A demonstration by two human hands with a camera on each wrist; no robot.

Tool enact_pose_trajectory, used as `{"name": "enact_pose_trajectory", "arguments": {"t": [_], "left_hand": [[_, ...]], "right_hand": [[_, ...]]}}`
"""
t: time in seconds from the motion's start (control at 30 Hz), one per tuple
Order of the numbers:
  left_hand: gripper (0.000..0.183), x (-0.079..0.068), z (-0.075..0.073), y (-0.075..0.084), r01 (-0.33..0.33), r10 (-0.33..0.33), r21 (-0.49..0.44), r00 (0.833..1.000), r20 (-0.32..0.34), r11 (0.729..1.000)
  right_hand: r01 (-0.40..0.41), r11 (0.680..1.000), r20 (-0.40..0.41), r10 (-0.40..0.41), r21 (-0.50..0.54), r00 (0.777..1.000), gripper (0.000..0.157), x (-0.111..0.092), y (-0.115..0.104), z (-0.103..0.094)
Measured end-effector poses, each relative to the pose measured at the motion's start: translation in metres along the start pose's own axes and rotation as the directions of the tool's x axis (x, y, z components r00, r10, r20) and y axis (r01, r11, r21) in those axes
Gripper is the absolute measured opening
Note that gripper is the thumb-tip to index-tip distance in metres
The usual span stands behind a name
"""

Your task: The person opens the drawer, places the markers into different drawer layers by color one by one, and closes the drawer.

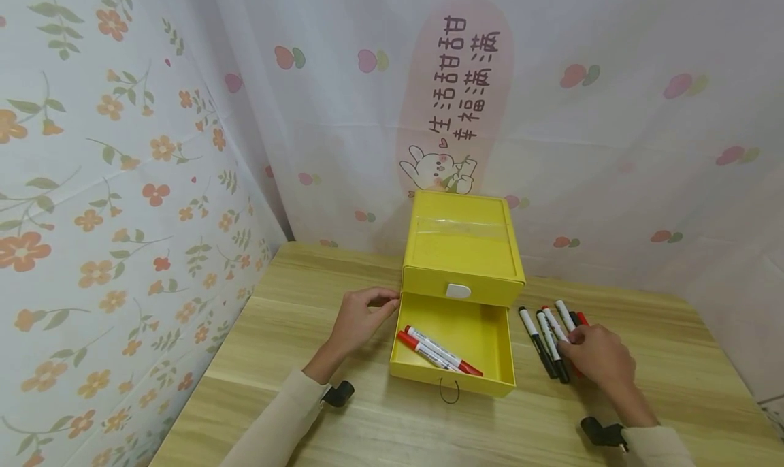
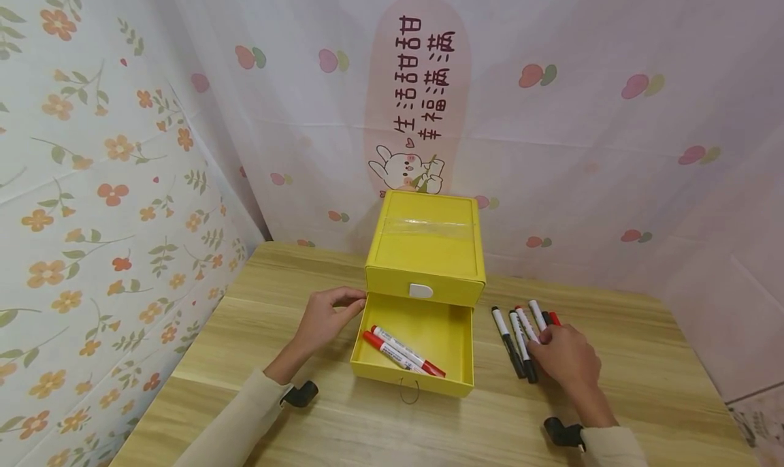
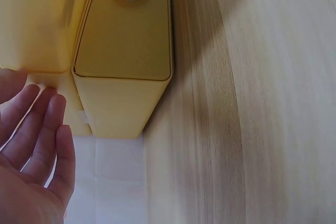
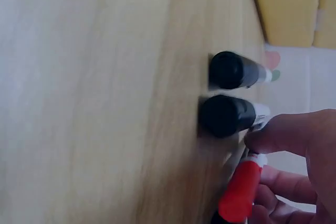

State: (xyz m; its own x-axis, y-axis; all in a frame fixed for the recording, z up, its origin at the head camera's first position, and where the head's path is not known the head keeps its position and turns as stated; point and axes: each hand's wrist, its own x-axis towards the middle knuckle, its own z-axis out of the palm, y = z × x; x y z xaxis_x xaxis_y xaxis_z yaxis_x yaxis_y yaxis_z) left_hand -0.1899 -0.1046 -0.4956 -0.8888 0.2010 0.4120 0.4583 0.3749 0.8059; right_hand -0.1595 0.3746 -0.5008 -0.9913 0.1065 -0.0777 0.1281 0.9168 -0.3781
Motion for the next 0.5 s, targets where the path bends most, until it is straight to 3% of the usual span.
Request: {"name": "enact_pose_trajectory", "arguments": {"t": [0.2, 0.5], "left_hand": [[0.017, -0.0006, 0.0015, 0.0022, 0.003, -0.004, -0.039, 1.000, -0.014, 0.999], [0.027, 0.0008, 0.0021, 0.0048, 0.012, -0.018, -0.138, 0.999, -0.038, 0.990]], "right_hand": [[-0.063, 0.997, -0.036, 0.065, 0.049, 0.997, 0.039, -0.0029, -0.0002, -0.0045], [-0.062, 0.992, -0.125, 0.077, 0.113, 0.989, 0.041, -0.0086, -0.0032, -0.0105]]}}
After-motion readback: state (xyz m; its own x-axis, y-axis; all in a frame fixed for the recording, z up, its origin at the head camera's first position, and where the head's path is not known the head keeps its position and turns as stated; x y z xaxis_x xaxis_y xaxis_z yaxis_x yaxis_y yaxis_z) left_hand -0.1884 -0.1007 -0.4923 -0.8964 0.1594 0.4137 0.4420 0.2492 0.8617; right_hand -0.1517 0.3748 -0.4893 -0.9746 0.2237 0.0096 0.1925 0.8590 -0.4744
